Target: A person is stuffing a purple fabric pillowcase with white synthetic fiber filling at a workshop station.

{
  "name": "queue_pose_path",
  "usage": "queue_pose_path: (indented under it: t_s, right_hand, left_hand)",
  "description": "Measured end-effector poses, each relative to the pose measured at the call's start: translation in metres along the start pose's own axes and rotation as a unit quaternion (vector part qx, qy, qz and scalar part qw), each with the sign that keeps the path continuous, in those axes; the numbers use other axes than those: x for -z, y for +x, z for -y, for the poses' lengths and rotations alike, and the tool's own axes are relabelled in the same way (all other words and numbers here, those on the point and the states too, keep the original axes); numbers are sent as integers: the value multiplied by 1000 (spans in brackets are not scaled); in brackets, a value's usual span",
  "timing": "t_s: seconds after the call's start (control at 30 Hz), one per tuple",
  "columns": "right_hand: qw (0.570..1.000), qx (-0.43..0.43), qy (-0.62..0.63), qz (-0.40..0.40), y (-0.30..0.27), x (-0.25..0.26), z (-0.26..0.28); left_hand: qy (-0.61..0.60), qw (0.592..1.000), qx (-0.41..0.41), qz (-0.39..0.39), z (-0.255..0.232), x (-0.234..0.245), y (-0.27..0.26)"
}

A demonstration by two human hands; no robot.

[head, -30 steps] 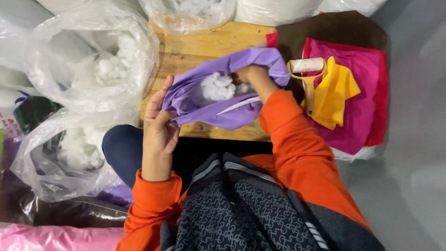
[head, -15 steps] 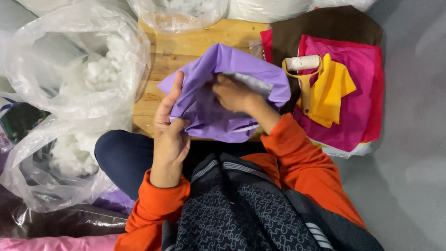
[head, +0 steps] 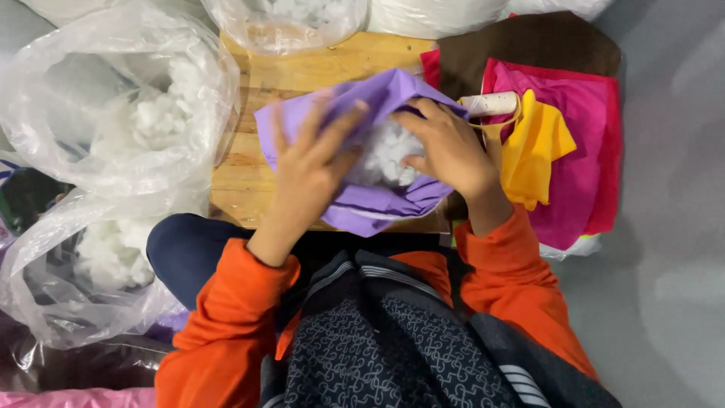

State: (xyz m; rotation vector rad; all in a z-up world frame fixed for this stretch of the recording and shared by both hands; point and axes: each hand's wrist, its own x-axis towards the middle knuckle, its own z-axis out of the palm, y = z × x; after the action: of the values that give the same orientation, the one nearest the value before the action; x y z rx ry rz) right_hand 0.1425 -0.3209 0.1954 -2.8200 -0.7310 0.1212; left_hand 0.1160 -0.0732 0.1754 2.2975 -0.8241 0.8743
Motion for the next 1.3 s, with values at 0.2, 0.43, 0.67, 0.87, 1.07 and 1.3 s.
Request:
queue_pose_path:
  t_s: [0.2,0.43,0.67,0.87,1.07,1.3]
  right_hand:
    - [986,-76,68,131,39,-21,-19]
    - [970,-145,67,186,52,-34,-61]
    - [1000,-23,12,-8,9,-32,-27]
    - [983,156,93,-30,18,-77,15]
    - [964,188,178,-69,0,-15,21]
    - [911,247,-71,-322,-18,-72,-18]
  left_hand:
    - [272,902,-10,335,85,-113,-20]
    - [75,904,139,396,135,-62,2]
    - [-25,980,-85,175,44,-26,-49]
    - [107,967,-177,147,57,-45,-100]
    - [72,991,-16,-111,27,-11,-65]
    - [108,967,-38,-229,33,-26,-71]
